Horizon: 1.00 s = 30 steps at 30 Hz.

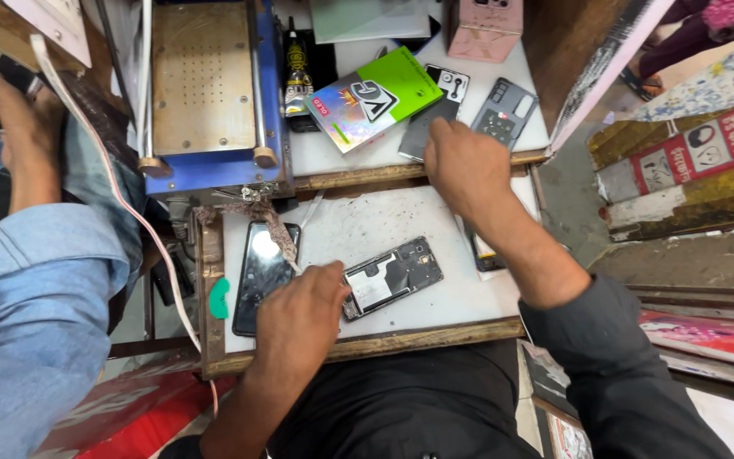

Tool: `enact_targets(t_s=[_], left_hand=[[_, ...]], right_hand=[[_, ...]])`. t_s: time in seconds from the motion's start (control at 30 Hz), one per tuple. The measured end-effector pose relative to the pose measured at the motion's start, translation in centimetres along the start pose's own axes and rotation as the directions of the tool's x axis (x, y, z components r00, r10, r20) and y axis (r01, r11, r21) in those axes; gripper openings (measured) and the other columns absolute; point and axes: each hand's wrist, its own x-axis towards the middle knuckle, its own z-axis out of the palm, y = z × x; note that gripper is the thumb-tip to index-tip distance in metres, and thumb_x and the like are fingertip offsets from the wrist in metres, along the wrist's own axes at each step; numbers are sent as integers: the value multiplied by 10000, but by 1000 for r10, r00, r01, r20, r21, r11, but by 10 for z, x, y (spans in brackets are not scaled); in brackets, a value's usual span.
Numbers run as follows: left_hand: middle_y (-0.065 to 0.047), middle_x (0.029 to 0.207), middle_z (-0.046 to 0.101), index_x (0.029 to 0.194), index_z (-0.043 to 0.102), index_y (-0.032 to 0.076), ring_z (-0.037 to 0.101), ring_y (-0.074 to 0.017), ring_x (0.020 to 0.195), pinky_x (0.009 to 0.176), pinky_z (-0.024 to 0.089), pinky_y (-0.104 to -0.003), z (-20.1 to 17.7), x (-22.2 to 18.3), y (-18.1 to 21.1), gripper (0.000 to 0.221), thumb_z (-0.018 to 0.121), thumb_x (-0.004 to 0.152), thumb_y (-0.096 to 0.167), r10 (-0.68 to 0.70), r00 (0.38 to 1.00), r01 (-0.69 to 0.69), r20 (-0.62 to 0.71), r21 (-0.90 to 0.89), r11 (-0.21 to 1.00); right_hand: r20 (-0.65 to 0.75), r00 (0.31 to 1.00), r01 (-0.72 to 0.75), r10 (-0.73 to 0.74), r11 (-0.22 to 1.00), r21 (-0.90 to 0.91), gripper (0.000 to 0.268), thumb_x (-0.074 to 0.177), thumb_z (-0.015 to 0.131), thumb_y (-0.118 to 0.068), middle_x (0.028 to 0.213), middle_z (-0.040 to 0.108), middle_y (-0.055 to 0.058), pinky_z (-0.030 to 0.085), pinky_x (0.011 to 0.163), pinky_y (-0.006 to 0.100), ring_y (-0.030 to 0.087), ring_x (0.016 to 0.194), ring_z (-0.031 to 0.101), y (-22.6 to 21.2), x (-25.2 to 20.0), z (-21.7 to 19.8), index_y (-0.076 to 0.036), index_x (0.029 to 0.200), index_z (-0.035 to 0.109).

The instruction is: The person works at a cluttered repair bench, using a screwdriver to remove screws from a disassembled smartphone. They handle the phone chassis and internal components, then place a screwdriver and a phone part on the table.

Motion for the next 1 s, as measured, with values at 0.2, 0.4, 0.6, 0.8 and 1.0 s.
enact_targets(t_s=[0.2,0.4,0.6,0.8,1.0], left_hand=[[-101,742,691,1059,669,64,707,-309,716,919,575,-459,-5,6,1,283,767,949,307,-19,996,9,87,114,993],[-81,764,723,1068,659,66,727,-249,745,857,565,-459,-9,8,-6,211,745,897,155,217,976,-217,-17,17,976],[-94,766,710,1043,637,29,723,-280,733,790,596,-399,-7,2,-9,294,819,891,202,126,973,-122,-191,32,992],[-75,729,707,1044,644,31,727,-281,718,829,605,-415,-9,-13,-15,314,835,868,206,103,975,-95,-196,47,994],[-85,774,718,1069,623,31,728,-287,744,817,599,-410,-4,-20,-16,325,824,880,203,104,973,-100,-207,31,995]], right_hand=[[141,970,112,-197,882,458,203,862,702,-182,954,749,63,579,685,453,321,801,725,-48,-91,15,-167,1062,734],[250,933,88,-259,837,540,212,871,737,-209,1047,724,44,588,685,422,308,845,723,-85,-137,34,-148,1075,733],[245,932,102,-267,842,530,251,844,739,-186,1018,687,31,582,665,410,280,858,720,-88,-136,34,-150,1092,735],[189,907,261,-377,854,450,144,875,711,-176,924,651,43,571,648,413,263,824,707,-94,-132,30,-140,1013,727],[202,852,393,-484,844,366,187,790,705,-164,904,635,75,575,628,412,275,817,704,-96,-123,31,-82,955,671]])
